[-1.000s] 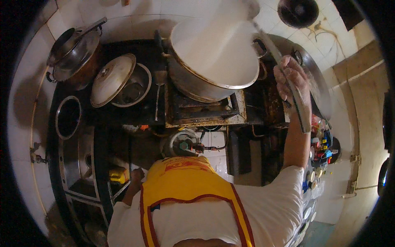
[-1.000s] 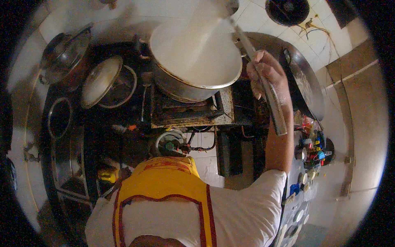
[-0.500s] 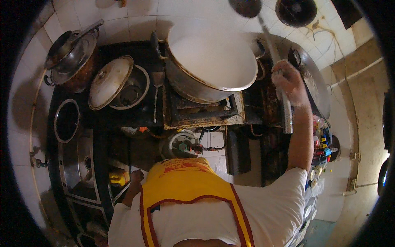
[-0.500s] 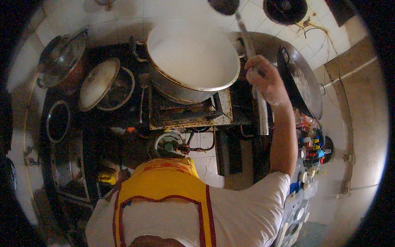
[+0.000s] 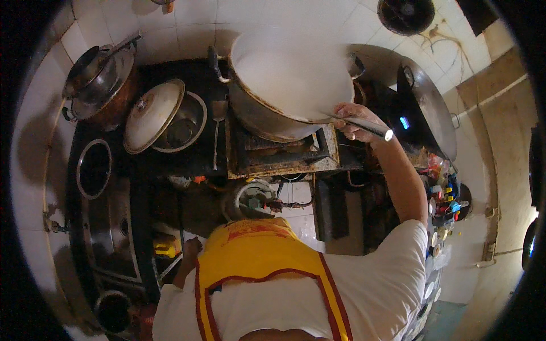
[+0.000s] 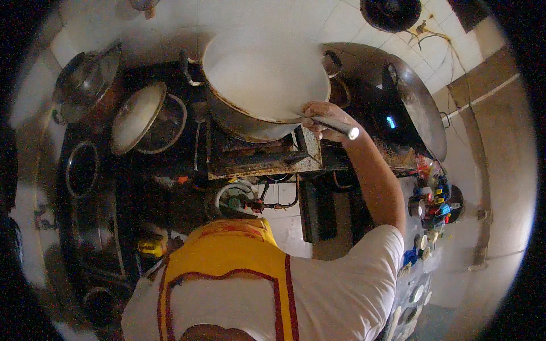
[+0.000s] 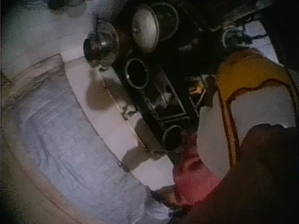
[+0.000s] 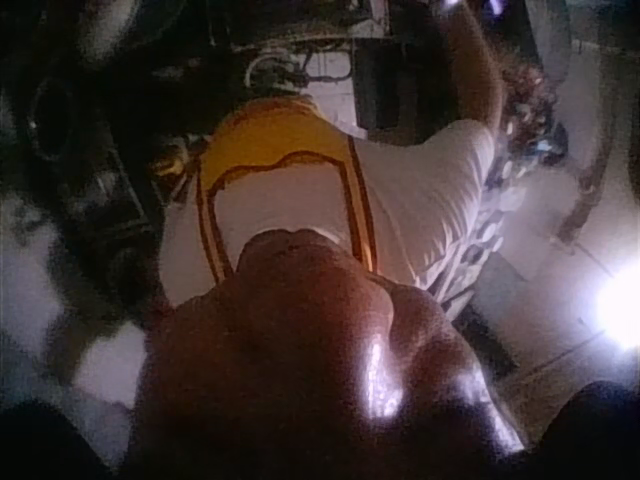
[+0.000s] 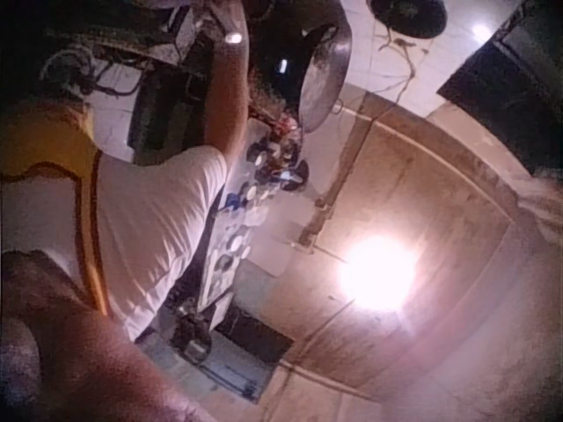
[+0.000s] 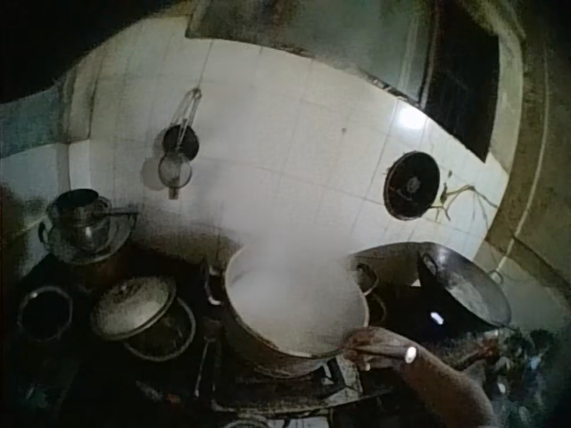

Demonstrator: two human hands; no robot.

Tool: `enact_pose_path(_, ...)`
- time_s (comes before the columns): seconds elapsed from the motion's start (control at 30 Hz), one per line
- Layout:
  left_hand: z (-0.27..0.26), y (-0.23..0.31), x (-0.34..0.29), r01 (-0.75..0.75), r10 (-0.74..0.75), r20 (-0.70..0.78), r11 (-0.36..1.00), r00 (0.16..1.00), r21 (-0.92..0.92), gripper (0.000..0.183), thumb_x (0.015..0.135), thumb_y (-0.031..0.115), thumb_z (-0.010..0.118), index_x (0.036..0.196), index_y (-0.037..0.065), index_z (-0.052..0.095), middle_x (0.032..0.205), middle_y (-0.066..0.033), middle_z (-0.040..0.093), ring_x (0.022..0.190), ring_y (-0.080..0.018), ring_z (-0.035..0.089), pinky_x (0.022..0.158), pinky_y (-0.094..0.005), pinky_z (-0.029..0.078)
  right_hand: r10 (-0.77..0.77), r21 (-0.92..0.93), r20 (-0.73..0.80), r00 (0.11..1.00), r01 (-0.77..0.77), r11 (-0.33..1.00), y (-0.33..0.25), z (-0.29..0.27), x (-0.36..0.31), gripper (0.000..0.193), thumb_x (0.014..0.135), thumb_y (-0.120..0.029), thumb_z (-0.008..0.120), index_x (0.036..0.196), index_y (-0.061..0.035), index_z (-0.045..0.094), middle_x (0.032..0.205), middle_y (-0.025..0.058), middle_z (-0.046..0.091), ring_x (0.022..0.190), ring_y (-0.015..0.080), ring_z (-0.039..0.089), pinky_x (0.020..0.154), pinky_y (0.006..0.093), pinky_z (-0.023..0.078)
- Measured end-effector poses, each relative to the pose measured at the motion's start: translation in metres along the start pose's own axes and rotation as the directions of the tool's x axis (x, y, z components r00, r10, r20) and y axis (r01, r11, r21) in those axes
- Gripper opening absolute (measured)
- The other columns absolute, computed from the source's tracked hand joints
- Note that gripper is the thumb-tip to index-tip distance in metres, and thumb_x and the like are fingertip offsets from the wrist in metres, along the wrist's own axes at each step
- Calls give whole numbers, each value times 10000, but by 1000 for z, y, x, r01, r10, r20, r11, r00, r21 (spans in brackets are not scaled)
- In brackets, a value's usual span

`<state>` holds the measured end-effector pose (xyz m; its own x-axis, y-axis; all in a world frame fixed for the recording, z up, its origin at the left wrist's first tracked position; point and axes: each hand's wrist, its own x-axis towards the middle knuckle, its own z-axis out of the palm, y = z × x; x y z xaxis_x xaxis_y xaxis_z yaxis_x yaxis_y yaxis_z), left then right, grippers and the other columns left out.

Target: The person stirs a large pot of boiling liquid on a gas stove using a ladle, then covers the pot with a lid. They move to a prep table and handle dough pieces, then carry a small pot of cooked filling to a table and stir it with a spoon.

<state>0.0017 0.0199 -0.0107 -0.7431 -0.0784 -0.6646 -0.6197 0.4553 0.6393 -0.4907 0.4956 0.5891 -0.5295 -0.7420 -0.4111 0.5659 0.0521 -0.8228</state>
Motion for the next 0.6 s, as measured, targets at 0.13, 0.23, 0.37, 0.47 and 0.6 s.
enact_pose_path(0.13, 0, 0, -3, -12, -2, -74, 982, 997, -188, 165, 853, 251, 638, 820, 96, 589, 735, -71, 619, 712, -265, 633, 607, -393, 503, -140, 620, 188, 972, -7, 785, 31, -10, 10, 208, 992, -168, 442, 1090, 11, 484, 881, 174, 521, 508, 120, 483, 477, 274, 520)
enact_pose_path(0.23, -1, 1, -6, -76, 22, -139, 916, 990, -393, 207, 834, 251, 661, 780, 72, 572, 669, -92, 619, 662, -283, 635, 579, -401, 493, -250, 728, 330, 911, -77, 681, 44, -4, 9, 220, 1006, -207, 403, 1029, -11, 500, 865, 154, 493, 524, 137, 496, 519, 355, 578)
enact_pose_path(0.37, -5, -2, -12, -291, 568, -180, 638, 803, 713, 212, 814, 239, 689, 769, 76, 561, 652, -80, 606, 610, -284, 613, 545, -414, 485, -379, 726, 273, 884, 69, 684, 42, 16, -5, 189, 996, -175, 399, 1042, -22, 501, 830, 141, 480, 484, 140, 467, 478, 417, 589)
enact_pose_path(0.47, -4, -4, -10, -399, 662, -268, 674, 700, 622, 199, 851, 219, 662, 761, 79, 553, 629, -58, 579, 560, -252, 579, 505, -394, 464, -406, 585, 101, 908, 276, 763, 20, 33, -21, 133, 985, -155, 437, 1031, -39, 484, 782, 124, 490, 445, 134, 445, 405, 374, 554)
enact_pose_path(0.6, 1, 1, 0, -70, 63, -46, 982, 997, -174, 170, 877, 195, 639, 778, 78, 565, 620, -41, 563, 534, -229, 556, 484, -375, 452, -566, 45, 10, 824, 565, 824, -15, 68, -39, 231, 962, -250, 546, 1063, -48, 497, 735, 86, 495, 405, 107, 476, 324, 240, 475)
